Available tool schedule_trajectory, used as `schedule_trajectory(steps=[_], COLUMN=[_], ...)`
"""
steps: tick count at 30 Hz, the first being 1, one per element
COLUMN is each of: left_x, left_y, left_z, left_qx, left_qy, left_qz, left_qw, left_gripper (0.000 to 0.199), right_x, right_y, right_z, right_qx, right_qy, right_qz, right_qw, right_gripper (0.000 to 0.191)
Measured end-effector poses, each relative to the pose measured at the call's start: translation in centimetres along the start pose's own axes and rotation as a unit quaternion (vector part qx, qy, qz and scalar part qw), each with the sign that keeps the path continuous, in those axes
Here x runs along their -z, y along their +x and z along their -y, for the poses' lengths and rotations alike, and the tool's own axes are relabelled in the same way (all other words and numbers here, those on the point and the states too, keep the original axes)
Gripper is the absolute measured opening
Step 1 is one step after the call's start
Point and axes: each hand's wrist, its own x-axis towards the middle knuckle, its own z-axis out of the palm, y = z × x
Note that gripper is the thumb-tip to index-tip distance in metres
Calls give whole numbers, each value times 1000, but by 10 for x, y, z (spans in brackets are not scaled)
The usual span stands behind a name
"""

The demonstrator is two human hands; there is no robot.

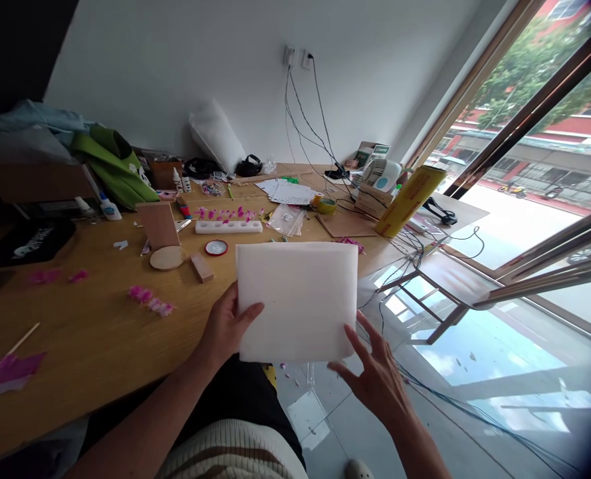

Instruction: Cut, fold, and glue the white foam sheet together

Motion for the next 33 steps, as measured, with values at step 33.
schedule_trajectory(steps=[33], left_x=[26], left_y=[-30], left_z=[14], left_qx=[105], left_qy=[8], left_qz=[-61], left_qw=[993], left_gripper=[39], right_x=[18], right_y=[35], right_z=[49], right_qx=[-411], right_qy=[519], right_qz=[-171], right_qw=[730], right_gripper=[35])
